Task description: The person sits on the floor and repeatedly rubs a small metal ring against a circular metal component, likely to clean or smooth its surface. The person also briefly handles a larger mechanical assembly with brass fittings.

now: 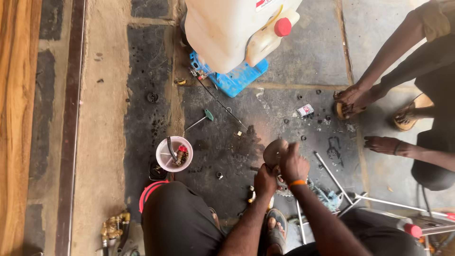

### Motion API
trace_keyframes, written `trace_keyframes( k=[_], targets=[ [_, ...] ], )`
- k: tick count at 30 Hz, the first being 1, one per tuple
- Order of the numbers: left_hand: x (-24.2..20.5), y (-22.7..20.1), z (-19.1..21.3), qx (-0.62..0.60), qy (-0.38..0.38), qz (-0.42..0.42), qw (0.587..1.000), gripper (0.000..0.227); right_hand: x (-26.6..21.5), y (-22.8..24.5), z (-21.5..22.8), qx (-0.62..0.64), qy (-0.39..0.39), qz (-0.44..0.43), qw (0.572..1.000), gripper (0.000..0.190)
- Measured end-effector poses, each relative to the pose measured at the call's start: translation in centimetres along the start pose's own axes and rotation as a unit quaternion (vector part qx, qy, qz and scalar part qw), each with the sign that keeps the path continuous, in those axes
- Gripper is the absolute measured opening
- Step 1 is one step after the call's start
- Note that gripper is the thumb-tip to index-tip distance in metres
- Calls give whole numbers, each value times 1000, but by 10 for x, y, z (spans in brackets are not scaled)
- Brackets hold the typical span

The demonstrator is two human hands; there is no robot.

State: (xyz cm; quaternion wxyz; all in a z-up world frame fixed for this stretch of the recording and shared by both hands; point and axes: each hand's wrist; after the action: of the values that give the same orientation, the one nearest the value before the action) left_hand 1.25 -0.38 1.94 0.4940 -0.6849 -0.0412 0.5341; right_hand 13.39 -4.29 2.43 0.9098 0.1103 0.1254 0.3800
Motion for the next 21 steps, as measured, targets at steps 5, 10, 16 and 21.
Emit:
trace_keyframes(
  k=[5, 10, 16, 21],
  targets=[
    [30, 3, -15, 103, -104, -113, 983, 48, 102, 5, 23, 208, 40, -250, 945, 75],
    [9, 12, -6, 39, -50, -46, 997, 49, -2, -14, 1, -42, 63, -1, 997, 82],
    [7, 9, -7, 16, -12, -9, 1000, 53, 39, 5, 9, -22, 3, -58, 998, 45],
    [11, -1, 0, -14, -18, -56, 998, 57, 30, 11, 63, 151, 26, -19, 988, 60]
  ],
)
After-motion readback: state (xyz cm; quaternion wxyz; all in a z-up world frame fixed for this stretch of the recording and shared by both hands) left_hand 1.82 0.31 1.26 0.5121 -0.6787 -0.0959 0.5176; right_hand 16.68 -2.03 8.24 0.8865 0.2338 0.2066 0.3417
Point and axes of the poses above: each hand's wrist, its own x-axis towards the middle knuckle, its own z-axis out of the back of the hand, y = z × x, and after that the axes turned 6 degrees about x, right-handed
